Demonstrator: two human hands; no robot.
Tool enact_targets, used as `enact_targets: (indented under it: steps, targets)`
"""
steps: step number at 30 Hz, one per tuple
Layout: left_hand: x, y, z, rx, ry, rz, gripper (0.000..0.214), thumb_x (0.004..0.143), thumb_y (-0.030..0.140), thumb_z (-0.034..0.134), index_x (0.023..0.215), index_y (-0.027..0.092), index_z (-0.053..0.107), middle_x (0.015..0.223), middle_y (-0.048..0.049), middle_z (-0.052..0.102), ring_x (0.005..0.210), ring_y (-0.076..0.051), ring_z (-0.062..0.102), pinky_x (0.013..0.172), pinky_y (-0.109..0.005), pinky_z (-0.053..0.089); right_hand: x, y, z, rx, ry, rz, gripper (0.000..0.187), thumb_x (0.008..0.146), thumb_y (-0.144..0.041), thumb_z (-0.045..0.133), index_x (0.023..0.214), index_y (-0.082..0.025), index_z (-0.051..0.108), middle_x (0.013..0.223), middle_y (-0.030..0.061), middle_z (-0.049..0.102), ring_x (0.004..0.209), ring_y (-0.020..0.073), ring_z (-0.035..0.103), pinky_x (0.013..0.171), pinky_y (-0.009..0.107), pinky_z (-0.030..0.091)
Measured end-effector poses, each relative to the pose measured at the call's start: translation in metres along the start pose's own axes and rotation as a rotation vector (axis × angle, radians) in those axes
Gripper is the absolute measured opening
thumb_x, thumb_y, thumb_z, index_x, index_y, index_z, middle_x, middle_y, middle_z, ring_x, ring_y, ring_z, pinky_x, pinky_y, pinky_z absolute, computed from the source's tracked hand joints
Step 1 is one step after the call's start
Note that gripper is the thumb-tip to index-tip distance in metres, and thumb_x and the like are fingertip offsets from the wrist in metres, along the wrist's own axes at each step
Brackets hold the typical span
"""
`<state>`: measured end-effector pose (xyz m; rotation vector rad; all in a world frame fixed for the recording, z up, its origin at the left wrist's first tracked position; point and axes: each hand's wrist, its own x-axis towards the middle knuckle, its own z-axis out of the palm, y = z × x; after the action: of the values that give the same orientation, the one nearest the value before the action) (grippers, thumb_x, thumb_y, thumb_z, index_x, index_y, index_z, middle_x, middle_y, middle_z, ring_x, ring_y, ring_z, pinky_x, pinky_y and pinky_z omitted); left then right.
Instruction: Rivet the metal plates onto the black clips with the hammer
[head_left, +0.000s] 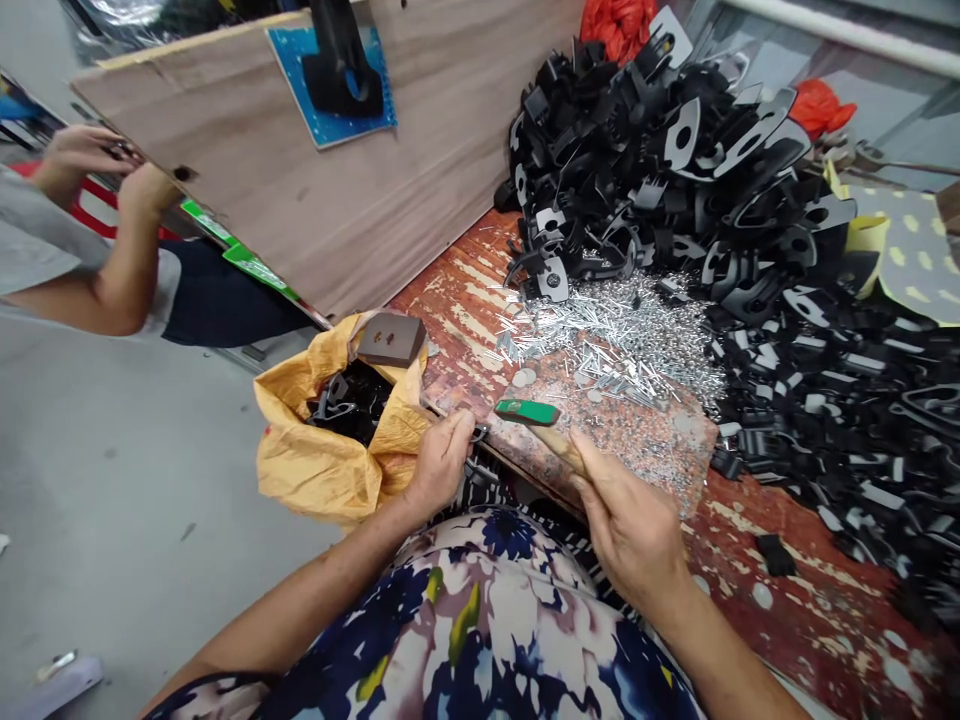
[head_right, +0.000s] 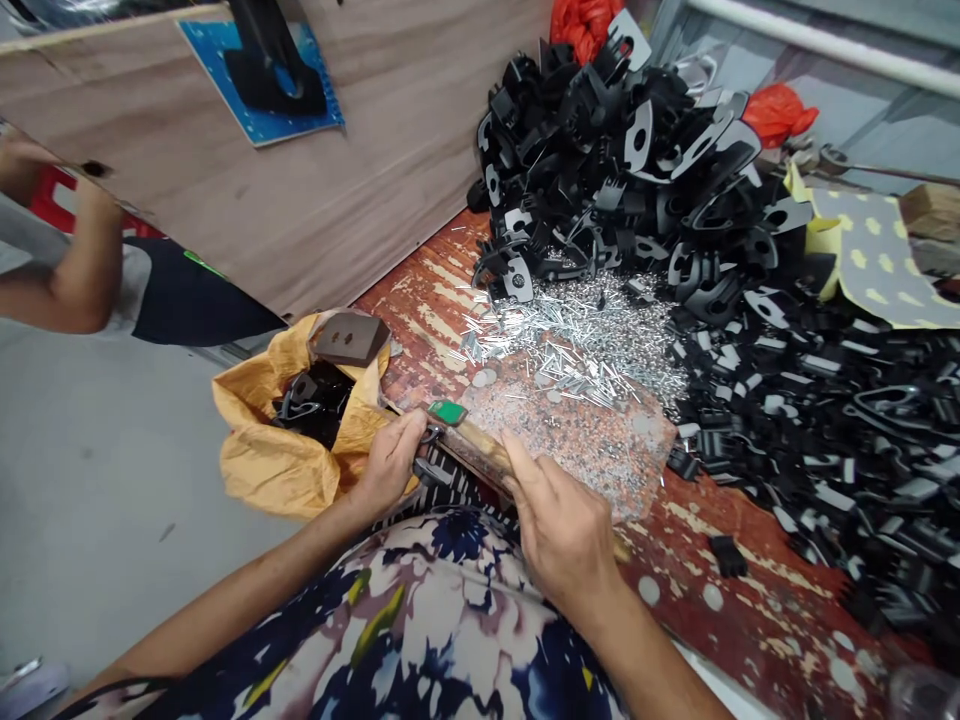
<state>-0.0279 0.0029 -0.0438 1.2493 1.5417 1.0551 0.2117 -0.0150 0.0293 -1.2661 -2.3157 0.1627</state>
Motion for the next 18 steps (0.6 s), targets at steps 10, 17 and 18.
enact_targets:
  steps: [10, 17, 18]
  targets:
    - [0.005, 0.026, -0.037, 0.159, -0.018, 0.107, 0.037, 0.101, 0.044, 0.042, 0.082, 0.021, 0.062, 0.07, 0.0008, 0.058, 0.067, -0.018, 0.055, 0.067, -0.029, 0.04, 0.003, 0.02, 0.027, -0.069, -0.16, 0.099, 0.039, 0.103, -0.022, 0.047, 0.138, -0.018, 0.062, 0.104, 0.0088, 0.073, 0.084, 0.0206, 0.066, 0.072, 0.033, 0.054]
    - [0.016, 0.044, -0.138, 0.839, 0.493, 0.279, 0.029, 0.096, 0.042, 0.048, 0.096, 0.022, 0.069, 0.104, -0.0089, 0.072, 0.109, -0.034, 0.062, 0.101, -0.049, 0.044, 0.028, 0.038, 0.013, -0.115, -0.186, 0.069, 0.024, 0.103, -0.029, 0.055, 0.116, -0.022, 0.073, 0.093, 0.0058, 0.071, 0.085, 0.0206, 0.061, 0.075, 0.034, 0.048]
    - [0.018, 0.043, -0.142, 0.827, 0.511, 0.302, 0.028, 0.096, 0.041, 0.048, 0.094, 0.022, 0.069, 0.105, -0.009, 0.071, 0.111, -0.035, 0.061, 0.103, -0.051, 0.043, 0.041, 0.043, 0.008, -0.096, -0.203, 0.086, 0.023, 0.104, -0.03, 0.053, 0.111, -0.023, 0.074, 0.09, 0.0042, 0.071, 0.084, 0.0195, 0.061, 0.077, 0.033, 0.048]
